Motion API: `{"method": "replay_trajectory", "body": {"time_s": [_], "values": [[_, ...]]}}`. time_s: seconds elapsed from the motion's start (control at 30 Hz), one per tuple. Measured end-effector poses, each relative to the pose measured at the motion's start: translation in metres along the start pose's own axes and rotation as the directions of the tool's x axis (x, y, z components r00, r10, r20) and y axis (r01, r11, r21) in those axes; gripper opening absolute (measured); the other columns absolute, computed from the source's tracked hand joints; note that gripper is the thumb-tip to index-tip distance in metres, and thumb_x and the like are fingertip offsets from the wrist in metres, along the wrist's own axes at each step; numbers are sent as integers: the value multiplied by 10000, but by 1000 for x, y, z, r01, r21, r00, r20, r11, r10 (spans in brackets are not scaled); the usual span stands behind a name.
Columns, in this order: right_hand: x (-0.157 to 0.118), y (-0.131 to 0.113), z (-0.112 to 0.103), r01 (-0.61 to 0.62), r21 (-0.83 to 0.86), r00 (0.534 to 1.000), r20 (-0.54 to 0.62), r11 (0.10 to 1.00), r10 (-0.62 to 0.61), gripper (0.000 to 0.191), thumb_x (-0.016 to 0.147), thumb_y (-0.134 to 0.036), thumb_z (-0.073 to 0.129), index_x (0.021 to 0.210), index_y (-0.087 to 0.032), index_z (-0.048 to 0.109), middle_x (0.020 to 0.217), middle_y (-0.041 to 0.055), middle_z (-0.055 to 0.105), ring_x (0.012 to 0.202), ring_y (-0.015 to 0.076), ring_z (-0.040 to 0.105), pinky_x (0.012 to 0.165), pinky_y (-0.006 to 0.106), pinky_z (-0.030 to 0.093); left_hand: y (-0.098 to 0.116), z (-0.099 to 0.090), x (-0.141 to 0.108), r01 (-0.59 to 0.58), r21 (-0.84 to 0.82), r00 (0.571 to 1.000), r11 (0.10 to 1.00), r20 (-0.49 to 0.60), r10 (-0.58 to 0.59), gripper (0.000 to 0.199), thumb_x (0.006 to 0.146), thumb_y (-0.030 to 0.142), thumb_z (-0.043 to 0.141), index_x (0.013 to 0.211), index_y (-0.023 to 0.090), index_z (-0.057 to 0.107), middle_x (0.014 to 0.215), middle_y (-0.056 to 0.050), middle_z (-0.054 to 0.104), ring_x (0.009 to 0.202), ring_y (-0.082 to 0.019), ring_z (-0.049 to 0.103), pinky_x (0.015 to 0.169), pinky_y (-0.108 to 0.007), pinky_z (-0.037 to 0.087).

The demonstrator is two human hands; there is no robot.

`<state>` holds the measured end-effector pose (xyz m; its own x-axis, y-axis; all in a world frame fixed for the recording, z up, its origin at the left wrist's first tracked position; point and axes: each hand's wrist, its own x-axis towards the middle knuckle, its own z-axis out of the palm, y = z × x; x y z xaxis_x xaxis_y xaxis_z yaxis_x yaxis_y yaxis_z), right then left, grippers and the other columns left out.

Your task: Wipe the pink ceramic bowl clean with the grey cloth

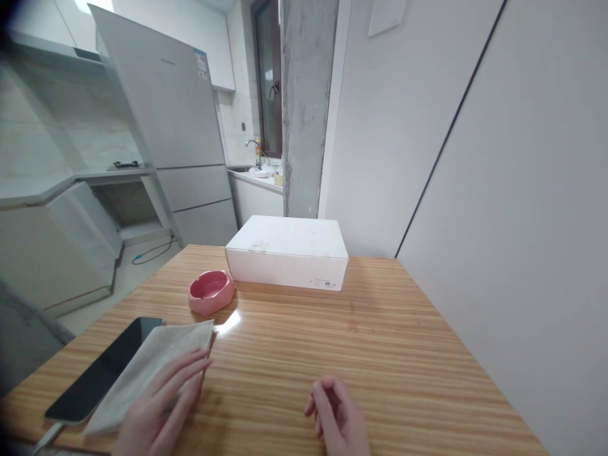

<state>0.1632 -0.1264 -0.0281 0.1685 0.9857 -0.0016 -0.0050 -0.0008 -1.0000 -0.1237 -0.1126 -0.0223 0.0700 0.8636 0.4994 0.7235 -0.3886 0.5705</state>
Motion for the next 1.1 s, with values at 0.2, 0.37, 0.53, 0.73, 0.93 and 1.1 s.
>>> {"method": "replay_trajectory", "body": {"time_s": [0.2,0.37,0.53,0.73,0.93,1.1], "values": [[7,10,38,10,-102,992,123,995,2,445,827,-621,509,646,-218,458,502,-71,398,437,91,361,437,211,317,73,70,22,135,-401,965,906,259,-29,282,938,316,439,935,202,698,743,-39,688,685,-153,641,636,-217,487],[2,18,39,145,-228,984,139,963,-115,419,859,-587,463,668,-216,503,541,-53,397,485,112,409,459,215,331,70,83,19,70,-316,929,946,366,53,234,915,245,450,867,197,674,826,-62,679,773,-175,641,685,-233,475],[2,18,38,108,-219,985,158,970,-74,412,869,-576,456,663,-221,490,529,-52,414,462,109,420,439,210,338,70,81,20,61,-304,932,951,358,54,240,922,233,437,834,200,658,783,-48,665,742,-160,633,660,-218,457],[1,19,37,93,-216,984,169,972,-57,403,873,-570,453,685,-217,509,537,-51,417,467,109,431,440,207,350,71,80,21,77,-308,923,948,381,49,253,926,243,424,840,188,655,794,-61,666,755,-170,632,676,-232,460],[1,20,39,157,-238,983,132,959,-128,406,867,-559,478,657,-215,525,519,-47,435,471,108,439,436,205,342,71,80,20,75,-299,925,951,378,46,260,925,251,429,827,191,661,768,-57,653,728,-167,618,657,-228,456],[0,19,39,173,-254,980,140,951,-141,396,873,-538,478,652,-212,524,534,-45,439,481,109,433,455,214,342,70,82,20,68,-313,935,947,352,49,240,917,235,443,817,195,657,769,-52,656,727,-162,620,661,-219,457]]}}
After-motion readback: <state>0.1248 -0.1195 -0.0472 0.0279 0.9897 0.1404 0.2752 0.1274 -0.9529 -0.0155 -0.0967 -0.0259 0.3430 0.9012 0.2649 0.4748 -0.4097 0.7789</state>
